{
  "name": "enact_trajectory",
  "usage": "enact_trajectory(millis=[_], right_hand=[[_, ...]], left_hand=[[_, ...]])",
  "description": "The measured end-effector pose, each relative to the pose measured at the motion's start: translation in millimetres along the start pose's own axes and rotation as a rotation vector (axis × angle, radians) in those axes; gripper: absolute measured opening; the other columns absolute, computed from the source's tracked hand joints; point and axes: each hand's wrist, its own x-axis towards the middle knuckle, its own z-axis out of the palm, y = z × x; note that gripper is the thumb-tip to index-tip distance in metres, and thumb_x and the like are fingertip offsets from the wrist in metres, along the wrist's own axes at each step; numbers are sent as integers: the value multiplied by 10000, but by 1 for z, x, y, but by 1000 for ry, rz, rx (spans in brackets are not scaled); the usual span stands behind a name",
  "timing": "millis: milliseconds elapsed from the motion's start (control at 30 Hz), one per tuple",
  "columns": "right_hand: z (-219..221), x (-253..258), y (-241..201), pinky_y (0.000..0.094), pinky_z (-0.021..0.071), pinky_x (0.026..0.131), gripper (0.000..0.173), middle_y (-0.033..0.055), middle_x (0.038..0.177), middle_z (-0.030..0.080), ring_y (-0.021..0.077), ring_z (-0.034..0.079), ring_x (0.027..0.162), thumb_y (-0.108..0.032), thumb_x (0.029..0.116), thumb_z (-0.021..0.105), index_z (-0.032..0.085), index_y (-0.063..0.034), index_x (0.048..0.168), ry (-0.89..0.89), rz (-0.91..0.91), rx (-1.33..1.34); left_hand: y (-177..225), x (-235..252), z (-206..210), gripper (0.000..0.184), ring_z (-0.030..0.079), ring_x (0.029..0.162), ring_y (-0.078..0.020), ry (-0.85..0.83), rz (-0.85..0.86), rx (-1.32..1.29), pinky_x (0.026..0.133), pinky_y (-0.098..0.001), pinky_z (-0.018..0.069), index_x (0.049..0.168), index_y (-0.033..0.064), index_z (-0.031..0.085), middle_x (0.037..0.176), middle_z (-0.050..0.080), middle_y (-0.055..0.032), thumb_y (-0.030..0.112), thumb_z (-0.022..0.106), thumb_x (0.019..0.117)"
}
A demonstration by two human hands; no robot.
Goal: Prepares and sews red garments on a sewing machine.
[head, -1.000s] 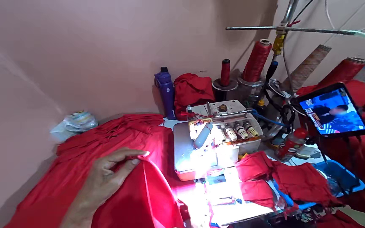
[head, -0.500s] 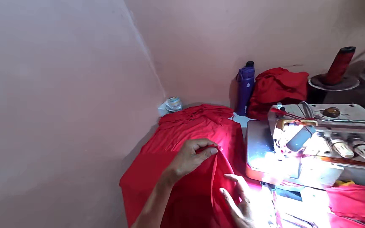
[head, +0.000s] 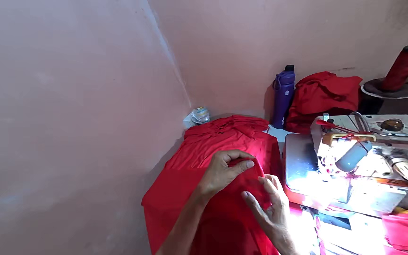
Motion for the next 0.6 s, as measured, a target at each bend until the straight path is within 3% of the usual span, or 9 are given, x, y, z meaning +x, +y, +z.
enact_trajectory(millis=[100,200,300,433,500,600], right_hand=[[1,10,-2,179,485,785,476,118,984,644,77,597,911,-438,890,713,733,14,1035,40,-27,-68],[0,11,0,214,489,727,282,61,870,617,91,594,835,-328,860,722,727,-47,848,52,12,-129],[-10,-4,8,231,461,708,323,48,789,573,106,562,795,-336,876,710,679,-47,735,-73,57,-130],[-32,-34,6,407,504,768,328,194,829,654,274,634,828,-263,897,700,728,37,767,-292,167,-124],[-40,-49,5,422,524,782,284,195,856,676,280,662,846,-231,882,724,724,26,760,-357,235,-104],[-45,-61,0,377,559,892,221,203,1002,750,249,729,938,-171,898,704,772,38,918,-405,323,-37]], left_hand=[[2,5,0,98,666,866,47,-56,-8,-1,822,-150,549,998,8,754,907,738,46,27,682,932],[6,8,1,119,663,880,44,-87,-30,-21,833,-158,548,1022,-3,747,931,738,37,26,653,954],[11,11,1,114,665,907,24,-109,-133,-47,862,-171,545,1036,-25,715,955,730,11,-1,634,960],[9,10,2,75,648,852,41,-103,-188,-18,819,-155,535,967,-4,729,891,718,35,6,659,940],[0,11,-2,80,663,836,21,-72,-163,-99,807,-172,550,967,9,741,876,730,38,-3,668,934],[10,10,0,90,619,681,16,86,-229,-205,677,-148,531,886,24,707,748,683,50,-42,655,920]])
